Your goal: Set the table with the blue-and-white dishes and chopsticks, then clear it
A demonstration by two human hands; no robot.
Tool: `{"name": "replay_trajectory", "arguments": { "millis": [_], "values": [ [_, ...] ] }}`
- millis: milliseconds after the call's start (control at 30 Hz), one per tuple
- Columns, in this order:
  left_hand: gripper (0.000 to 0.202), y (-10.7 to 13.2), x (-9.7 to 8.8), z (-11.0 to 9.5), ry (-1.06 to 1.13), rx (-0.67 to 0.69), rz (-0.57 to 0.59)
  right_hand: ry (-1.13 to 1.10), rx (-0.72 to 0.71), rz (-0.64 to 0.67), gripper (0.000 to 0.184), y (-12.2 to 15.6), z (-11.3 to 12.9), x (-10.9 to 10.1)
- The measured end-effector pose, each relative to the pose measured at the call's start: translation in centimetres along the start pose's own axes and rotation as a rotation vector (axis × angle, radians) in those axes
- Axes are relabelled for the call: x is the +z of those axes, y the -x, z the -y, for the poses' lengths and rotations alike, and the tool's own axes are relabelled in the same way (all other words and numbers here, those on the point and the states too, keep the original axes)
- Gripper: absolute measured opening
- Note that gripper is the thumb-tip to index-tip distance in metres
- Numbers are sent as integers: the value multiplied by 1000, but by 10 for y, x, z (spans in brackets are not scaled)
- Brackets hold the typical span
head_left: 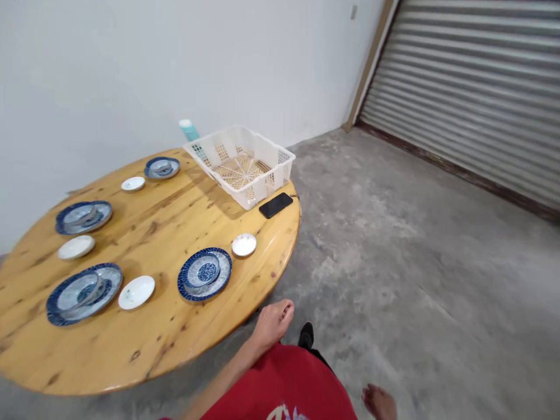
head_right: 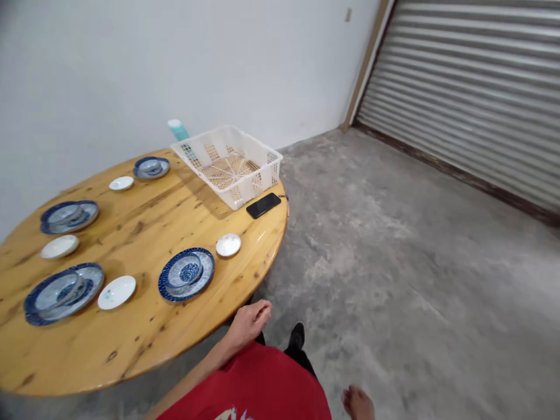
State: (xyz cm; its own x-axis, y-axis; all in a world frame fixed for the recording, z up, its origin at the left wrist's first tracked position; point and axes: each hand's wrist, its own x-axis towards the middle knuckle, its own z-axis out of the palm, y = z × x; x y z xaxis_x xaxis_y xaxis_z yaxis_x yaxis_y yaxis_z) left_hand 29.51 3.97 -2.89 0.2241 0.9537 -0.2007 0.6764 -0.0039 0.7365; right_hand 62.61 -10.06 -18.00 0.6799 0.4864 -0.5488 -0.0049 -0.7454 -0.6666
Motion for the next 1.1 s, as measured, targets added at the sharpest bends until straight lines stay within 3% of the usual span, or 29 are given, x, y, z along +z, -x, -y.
{"name": "replay_trajectory", "arguments": {
  "millis": [67,133,200,267,467,667,800,933,1100],
  "values": [
    [28,-4,2,-7,7,-48,-40,-18,62,115,22,-55,38,1],
    [29,-5,2,-9,14,-104,-76,-51,-4,196,20,-100,91,15],
    [31,-6,-1,-8,30,-171,-121,-84,-141,266,26,-127,154,38],
    [32,-8,-8,-2,67,-231,-183,-67,-283,341,36,-134,221,66],
    [35,-26,-34,27,190,-334,-364,-95,-594,491,44,-101,392,141],
    [31,-33,-62,51,191,-396,-500,-67,-967,542,36,-42,525,188],
    [30,-26,-69,66,145,-407,-628,11,-1216,587,34,5,593,226],
    [29,-14,-57,85,112,-440,-751,220,-1436,594,33,36,646,280],
    [29,-4,-30,98,161,-644,-843,554,-1486,628,28,43,697,366]
  ]
}}
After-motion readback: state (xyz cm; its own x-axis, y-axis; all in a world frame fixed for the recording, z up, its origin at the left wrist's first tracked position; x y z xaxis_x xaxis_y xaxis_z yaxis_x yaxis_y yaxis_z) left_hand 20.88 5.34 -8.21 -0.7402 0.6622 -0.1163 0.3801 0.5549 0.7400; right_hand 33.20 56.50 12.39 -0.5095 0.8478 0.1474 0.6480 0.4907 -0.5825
